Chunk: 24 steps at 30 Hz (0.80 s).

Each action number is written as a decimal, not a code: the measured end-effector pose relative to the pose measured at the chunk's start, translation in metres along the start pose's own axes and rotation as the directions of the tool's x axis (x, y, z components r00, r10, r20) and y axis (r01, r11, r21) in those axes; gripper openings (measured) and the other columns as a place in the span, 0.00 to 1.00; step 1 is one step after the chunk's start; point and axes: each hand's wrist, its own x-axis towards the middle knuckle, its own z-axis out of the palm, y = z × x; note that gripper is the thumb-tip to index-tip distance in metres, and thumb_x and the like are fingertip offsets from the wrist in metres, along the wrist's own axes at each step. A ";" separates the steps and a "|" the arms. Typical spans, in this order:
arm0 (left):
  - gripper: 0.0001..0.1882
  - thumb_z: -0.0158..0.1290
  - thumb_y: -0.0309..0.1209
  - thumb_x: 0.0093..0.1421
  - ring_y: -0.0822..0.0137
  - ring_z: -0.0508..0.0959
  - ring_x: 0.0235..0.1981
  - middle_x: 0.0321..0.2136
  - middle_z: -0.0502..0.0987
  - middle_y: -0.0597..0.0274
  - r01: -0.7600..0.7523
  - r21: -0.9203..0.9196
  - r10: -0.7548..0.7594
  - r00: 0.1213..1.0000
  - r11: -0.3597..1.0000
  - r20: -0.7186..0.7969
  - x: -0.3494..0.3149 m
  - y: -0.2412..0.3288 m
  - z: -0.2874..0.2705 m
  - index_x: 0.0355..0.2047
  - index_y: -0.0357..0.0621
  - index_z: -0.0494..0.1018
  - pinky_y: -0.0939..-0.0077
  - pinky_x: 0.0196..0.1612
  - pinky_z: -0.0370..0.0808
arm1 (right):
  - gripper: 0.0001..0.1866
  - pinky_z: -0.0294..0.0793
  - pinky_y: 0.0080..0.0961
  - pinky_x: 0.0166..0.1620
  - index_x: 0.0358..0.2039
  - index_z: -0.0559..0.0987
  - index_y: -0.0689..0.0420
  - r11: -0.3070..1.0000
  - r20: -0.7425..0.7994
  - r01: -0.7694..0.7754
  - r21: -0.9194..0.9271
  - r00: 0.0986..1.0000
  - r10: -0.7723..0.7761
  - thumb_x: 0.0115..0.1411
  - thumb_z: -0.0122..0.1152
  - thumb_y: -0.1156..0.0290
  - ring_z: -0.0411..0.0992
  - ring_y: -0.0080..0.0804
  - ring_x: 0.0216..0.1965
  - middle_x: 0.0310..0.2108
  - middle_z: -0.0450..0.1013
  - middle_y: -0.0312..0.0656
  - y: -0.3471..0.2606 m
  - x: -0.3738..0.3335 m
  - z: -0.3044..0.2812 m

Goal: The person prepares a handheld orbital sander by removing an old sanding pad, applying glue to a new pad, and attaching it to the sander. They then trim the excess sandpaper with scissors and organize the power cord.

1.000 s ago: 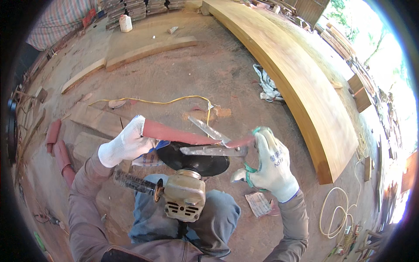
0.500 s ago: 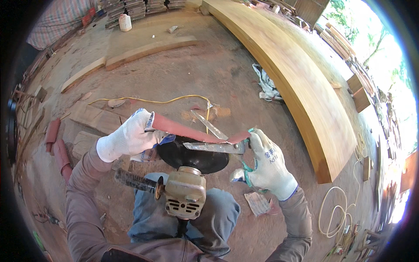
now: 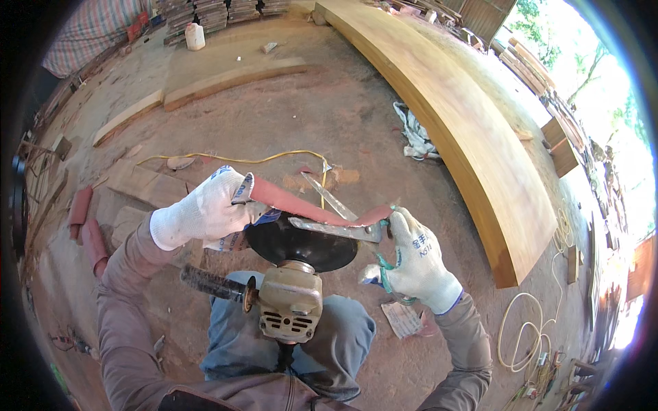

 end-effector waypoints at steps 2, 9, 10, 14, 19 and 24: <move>0.05 0.56 0.25 0.62 0.63 0.75 0.25 0.22 0.77 0.54 -0.046 0.000 0.046 0.998 0.999 -0.038 -0.003 0.002 -0.002 0.34 0.37 0.79 0.67 0.32 0.72 | 0.55 0.76 0.36 0.42 0.49 0.75 0.61 0.989 0.135 -0.148 0.025 0.981 0.143 0.40 0.66 0.19 0.76 0.44 0.36 0.39 0.73 0.47 -0.011 0.003 -0.010; 0.06 0.54 0.25 0.63 0.69 0.75 0.23 0.20 0.77 0.57 -0.089 -0.063 0.090 0.996 0.994 0.015 -0.002 0.001 -0.004 0.32 0.34 0.78 0.69 0.31 0.73 | 0.54 0.74 0.38 0.39 0.47 0.76 0.60 0.998 0.060 -0.064 0.000 0.996 0.064 0.40 0.67 0.19 0.74 0.45 0.32 0.34 0.72 0.46 -0.007 0.001 -0.008; 0.06 0.54 0.25 0.63 0.69 0.75 0.23 0.20 0.77 0.57 -0.087 -0.050 0.087 0.996 0.995 -0.012 -0.002 0.004 -0.003 0.32 0.34 0.78 0.69 0.31 0.73 | 0.53 0.74 0.39 0.38 0.46 0.76 0.60 0.999 0.032 -0.025 -0.021 0.999 0.026 0.40 0.67 0.19 0.73 0.46 0.31 0.33 0.71 0.46 -0.003 -0.001 -0.005; 0.06 0.53 0.24 0.64 0.69 0.75 0.24 0.21 0.77 0.56 -0.050 -0.017 0.049 0.998 0.999 -0.025 -0.002 0.009 -0.003 0.32 0.35 0.78 0.68 0.33 0.73 | 0.52 0.71 0.37 0.36 0.44 0.76 0.60 0.996 0.070 -0.056 0.067 0.996 0.051 0.39 0.69 0.20 0.72 0.46 0.29 0.31 0.70 0.46 -0.002 0.000 0.000; 0.07 0.52 0.26 0.65 0.67 0.74 0.24 0.22 0.77 0.54 -0.088 -0.004 0.088 0.996 0.996 0.019 -0.001 0.013 -0.008 0.33 0.37 0.79 0.68 0.33 0.74 | 0.49 0.69 0.35 0.35 0.41 0.77 0.60 0.978 0.129 -0.168 0.122 0.980 0.152 0.39 0.72 0.23 0.70 0.43 0.27 0.29 0.70 0.45 -0.004 -0.004 -0.006; 0.07 0.53 0.26 0.65 0.68 0.74 0.23 0.21 0.77 0.54 -0.134 -0.012 0.135 0.990 0.991 0.033 0.001 0.008 -0.005 0.32 0.37 0.78 0.70 0.32 0.74 | 0.52 0.66 0.31 0.31 0.40 0.74 0.63 0.987 0.094 -0.128 0.097 0.988 0.119 0.45 0.63 0.18 0.64 0.36 0.26 0.27 0.65 0.42 0.001 -0.012 0.000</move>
